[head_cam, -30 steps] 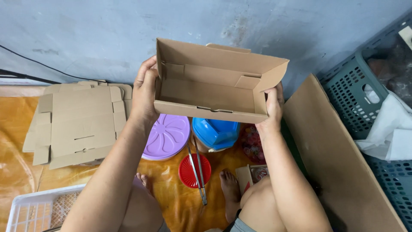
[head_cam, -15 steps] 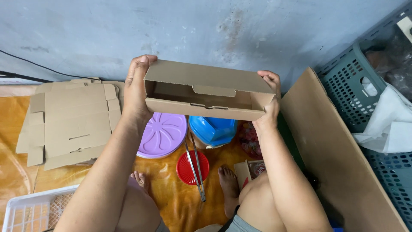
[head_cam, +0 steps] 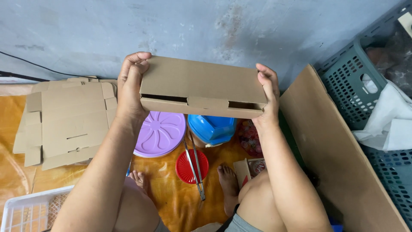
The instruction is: The person is seen filling plastic bags with snacks using tongs and then assembling cardboard boxes by folding them.
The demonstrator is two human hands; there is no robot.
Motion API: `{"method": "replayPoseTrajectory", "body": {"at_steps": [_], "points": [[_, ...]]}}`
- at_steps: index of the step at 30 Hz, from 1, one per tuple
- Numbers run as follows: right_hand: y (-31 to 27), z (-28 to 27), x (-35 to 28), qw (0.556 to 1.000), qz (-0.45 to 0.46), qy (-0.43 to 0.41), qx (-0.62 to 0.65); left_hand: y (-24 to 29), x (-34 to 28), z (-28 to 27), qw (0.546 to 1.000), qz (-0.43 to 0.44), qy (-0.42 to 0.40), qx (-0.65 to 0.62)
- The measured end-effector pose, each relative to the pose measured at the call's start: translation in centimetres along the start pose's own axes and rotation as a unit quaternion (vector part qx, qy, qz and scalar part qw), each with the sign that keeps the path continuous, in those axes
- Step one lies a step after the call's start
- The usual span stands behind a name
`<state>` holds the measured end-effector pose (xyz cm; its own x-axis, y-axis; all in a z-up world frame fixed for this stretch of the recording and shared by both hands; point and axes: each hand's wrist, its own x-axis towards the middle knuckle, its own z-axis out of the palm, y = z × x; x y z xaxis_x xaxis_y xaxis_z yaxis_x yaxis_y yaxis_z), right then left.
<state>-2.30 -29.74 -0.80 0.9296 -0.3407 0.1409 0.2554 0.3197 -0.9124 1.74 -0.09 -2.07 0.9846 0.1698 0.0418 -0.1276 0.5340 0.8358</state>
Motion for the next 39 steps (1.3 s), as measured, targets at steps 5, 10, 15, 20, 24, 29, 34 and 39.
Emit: {"method": "replayPoseTrajectory", "body": {"at_steps": [5, 10, 15, 20, 24, 29, 34, 39], "points": [[-0.9, 0.4, -0.3, 0.998, 0.055, -0.022, 0.001, 0.0, 0.2, -0.2, 1.000, 0.022, 0.000, -0.011], [-0.1, -1.0, 0.9, 0.991, 0.088, -0.033, -0.100, -1.0, 1.2, -1.2, 0.998, 0.057, -0.010, 0.011], [0.1, -1.8, 1.4, 0.990, 0.081, -0.027, -0.111, 0.1, 0.0, -0.1, 0.999, 0.024, -0.027, 0.032], [0.4, -2.6, 1.9, 0.991, 0.084, -0.021, -0.103, 0.5, -0.1, 0.1, 0.995, -0.071, -0.050, 0.040], [0.9, -3.1, 2.4, 0.990, 0.082, -0.018, -0.114, -1.2, 0.6, -1.0, 0.991, -0.068, -0.064, 0.101], [0.7, -3.1, 2.5, 0.990, 0.090, -0.015, -0.107, -1.3, 0.8, -1.0, 0.989, -0.055, -0.078, 0.112], [-0.9, -1.0, 1.5, 0.985, 0.166, -0.031, 0.033, -1.2, 1.3, -1.2, 0.993, -0.081, -0.021, 0.078], [-0.2, -1.7, 1.4, 0.984, 0.107, -0.145, -0.016, -1.4, 1.9, -2.0, 0.993, -0.088, 0.031, 0.079]]}}
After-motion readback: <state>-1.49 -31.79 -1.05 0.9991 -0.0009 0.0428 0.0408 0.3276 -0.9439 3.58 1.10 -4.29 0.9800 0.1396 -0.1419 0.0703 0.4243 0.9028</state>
